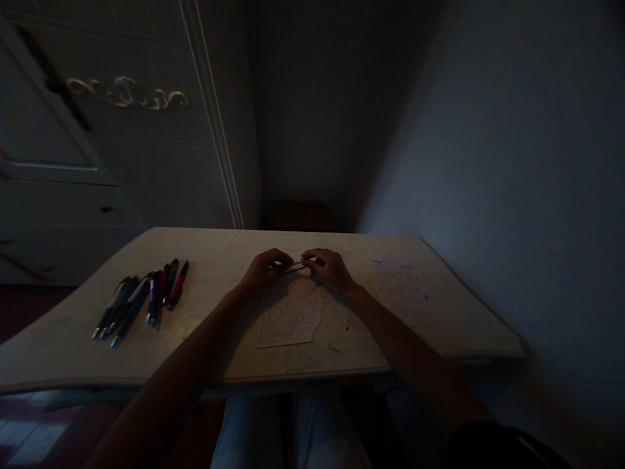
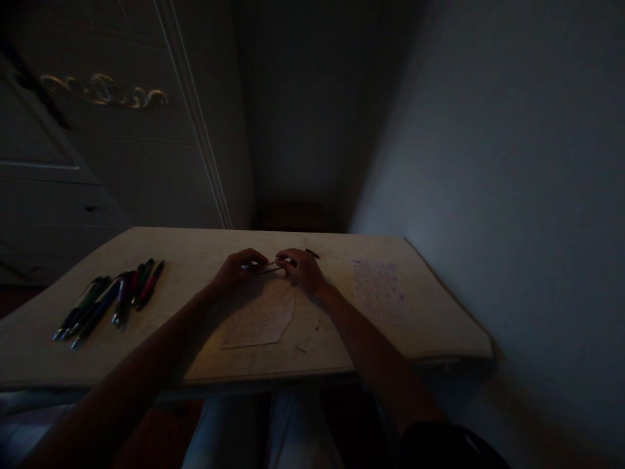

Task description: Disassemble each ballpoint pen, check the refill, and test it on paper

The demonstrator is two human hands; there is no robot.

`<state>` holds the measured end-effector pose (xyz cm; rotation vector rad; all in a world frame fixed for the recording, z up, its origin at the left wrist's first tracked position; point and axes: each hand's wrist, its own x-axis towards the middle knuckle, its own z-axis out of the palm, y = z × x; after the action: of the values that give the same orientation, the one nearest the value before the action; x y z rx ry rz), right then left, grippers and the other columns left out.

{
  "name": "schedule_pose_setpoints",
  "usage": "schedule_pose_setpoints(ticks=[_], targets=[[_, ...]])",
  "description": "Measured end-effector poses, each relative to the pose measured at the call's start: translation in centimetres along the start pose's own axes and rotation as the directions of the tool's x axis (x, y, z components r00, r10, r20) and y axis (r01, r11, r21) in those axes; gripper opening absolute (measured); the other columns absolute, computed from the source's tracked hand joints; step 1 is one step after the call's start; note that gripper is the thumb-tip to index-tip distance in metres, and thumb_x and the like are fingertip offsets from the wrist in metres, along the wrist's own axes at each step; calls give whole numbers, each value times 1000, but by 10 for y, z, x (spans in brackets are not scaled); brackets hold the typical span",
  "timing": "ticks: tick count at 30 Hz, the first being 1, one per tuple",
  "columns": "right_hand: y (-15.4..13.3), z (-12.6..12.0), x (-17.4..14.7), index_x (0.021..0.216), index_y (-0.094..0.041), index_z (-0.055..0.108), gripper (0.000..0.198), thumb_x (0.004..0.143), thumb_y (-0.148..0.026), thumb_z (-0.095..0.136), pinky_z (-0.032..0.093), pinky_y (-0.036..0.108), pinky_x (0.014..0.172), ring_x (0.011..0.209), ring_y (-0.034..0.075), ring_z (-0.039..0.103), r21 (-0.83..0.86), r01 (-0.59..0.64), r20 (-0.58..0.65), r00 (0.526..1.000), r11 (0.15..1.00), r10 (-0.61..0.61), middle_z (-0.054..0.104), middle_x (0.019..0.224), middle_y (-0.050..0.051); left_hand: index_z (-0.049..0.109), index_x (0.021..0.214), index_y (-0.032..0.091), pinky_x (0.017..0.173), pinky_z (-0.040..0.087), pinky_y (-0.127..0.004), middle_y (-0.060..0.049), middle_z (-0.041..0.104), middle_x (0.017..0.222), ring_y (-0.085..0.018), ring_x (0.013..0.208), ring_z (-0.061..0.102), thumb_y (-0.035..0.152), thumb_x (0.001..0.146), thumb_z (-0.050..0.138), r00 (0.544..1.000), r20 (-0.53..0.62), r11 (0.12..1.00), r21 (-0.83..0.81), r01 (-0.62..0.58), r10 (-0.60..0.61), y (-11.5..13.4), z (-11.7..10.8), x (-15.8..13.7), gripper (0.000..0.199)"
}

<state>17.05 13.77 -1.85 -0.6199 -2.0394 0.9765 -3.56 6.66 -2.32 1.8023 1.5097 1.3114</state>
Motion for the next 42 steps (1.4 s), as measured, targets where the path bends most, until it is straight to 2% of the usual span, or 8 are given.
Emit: schedule_pose_setpoints(ticks=[6,10,16,20,24,28,32,42], targets=[[6,-2,3,96,-17,72,27,84,-41,69,49,22,52,52,9,62,33,45,-11,999,998,-44,73,90,6,72,82,18,76,53,-33,-7,73,86,-22,84,67,32,70,70,1000,5,996,-82,21,-21,-2,-1,2,18],[7,-3,3,99,-17,71,29,83,-41,70,49,22,53,52,9,62,41,47,-7,999,998,-47,72,91,6,70,80,16,73,52,-30,-6,71,81,-19,76,65,33,67,79,998,-26,963,-265,56,-65,-2,0,2,23],[9,-2,2,102,-15,69,31,83,-39,71,49,23,52,51,9,62,42,31,-8,999,999,-31,71,92,6,68,85,15,72,51,-28,-4,72,85,-15,73,65,31,62,88,984,45,770,-616,165,-174,2,3,-1,34],[8,-3,1,104,-16,69,27,85,-36,69,50,24,56,53,9,62,-3,40,14,999,999,-40,71,93,6,66,86,15,70,51,-27,-5,73,89,-13,72,65,26,61,88,974,70,658,-726,199,-217,3,4,-1,35],[6,-5,1,110,-17,70,26,87,-28,67,51,27,65,62,11,62,-177,82,7,997,981,-82,73,99,8,65,91,17,70,51,-27,-4,72,91,-14,75,66,23,60,88,965,44,588,-785,193,-257,3,0,2,39],[6,-7,1,129,-20,63,40,89,-23,65,51,31,81,81,16,66,-355,104,102,992,929,-72,74,110,8,66,95,17,69,49,-26,-2,70,86,-14,75,66,23,58,87,949,19,585,-783,210,-315,7,-3,4,43],[9,-8,0,141,-22,53,54,89,-22,65,49,36,91,101,21,68,-464,76,236,971,882,41,73,116,7,67,92,17,65,46,-25,0,66,78,-15,72,66,24,56,85,931,-16,636,-734,236,-365,11,-4,5,41],[4,-10,1,142,-20,52,55,88,-17,61,49,35,92,103,20,67,-519,102,264,963,848,46,73,114,8,69,87,16,61,44,-25,0,65,75,-16,68,67,30,54,85,913,-83,707,-661,250,-400,5,-4,7,40]])
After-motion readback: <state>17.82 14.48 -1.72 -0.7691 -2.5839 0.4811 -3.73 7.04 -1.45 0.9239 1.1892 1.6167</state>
